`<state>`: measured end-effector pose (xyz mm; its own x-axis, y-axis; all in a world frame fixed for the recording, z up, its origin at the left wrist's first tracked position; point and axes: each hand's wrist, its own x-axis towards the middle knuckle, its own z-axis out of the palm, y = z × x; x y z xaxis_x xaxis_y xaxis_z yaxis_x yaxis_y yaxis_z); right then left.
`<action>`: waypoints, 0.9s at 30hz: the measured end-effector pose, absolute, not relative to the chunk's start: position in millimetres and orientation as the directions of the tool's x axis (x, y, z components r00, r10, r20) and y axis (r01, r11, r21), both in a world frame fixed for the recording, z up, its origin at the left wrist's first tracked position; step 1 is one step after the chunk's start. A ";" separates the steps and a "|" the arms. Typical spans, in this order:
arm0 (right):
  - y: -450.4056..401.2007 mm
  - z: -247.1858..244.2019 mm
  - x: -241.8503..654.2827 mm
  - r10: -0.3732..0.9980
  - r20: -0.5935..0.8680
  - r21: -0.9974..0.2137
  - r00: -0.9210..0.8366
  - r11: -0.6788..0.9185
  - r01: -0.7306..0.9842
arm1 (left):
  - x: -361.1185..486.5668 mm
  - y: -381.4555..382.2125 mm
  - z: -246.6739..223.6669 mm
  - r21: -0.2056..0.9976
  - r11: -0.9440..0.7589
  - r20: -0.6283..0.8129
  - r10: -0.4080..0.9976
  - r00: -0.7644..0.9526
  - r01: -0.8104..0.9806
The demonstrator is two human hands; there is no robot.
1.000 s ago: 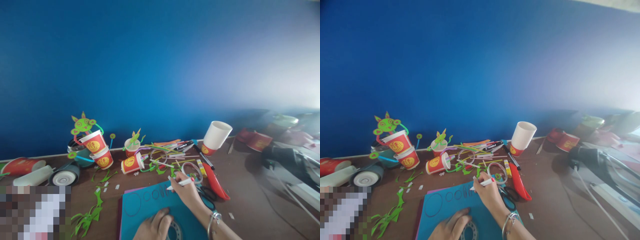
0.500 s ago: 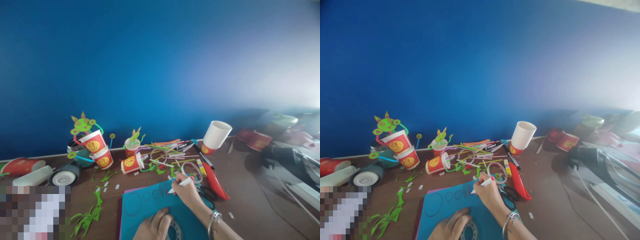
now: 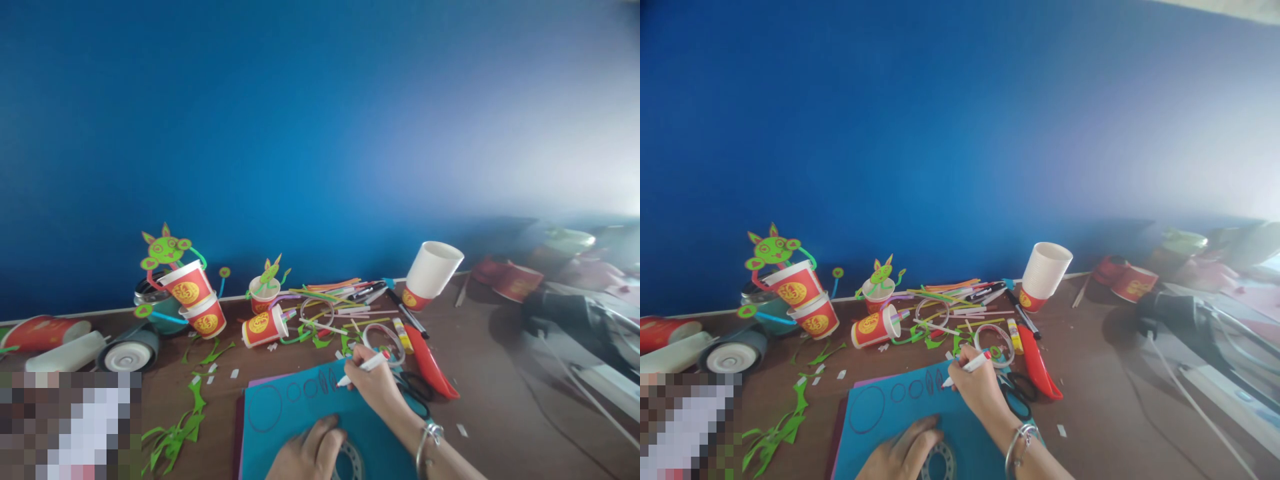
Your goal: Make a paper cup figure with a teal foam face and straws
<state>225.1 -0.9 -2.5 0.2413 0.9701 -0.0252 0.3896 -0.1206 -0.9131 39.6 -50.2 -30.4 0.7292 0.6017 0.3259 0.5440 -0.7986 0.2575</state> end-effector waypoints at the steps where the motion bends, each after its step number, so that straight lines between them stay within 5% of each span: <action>1: -1.0 -3.0 225.2 0.971 -0.021 -0.908 0.240 -0.119 0.402 | 39.6 -50.4 -30.3 0.258 -0.799 0.321 0.602 0.731 0.544; 27: -1.7 -3.8 225.2 0.976 -0.002 -0.870 0.218 -0.109 0.480 | 39.5 -49.4 -30.8 0.248 -0.806 0.313 0.592 0.743 0.538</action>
<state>225.2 -1.7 -3.8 0.2177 0.9760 -0.0024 0.4802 -0.1093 -0.8703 39.5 -49.4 -30.8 0.7428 0.5920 0.3128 0.5378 -0.8058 0.2479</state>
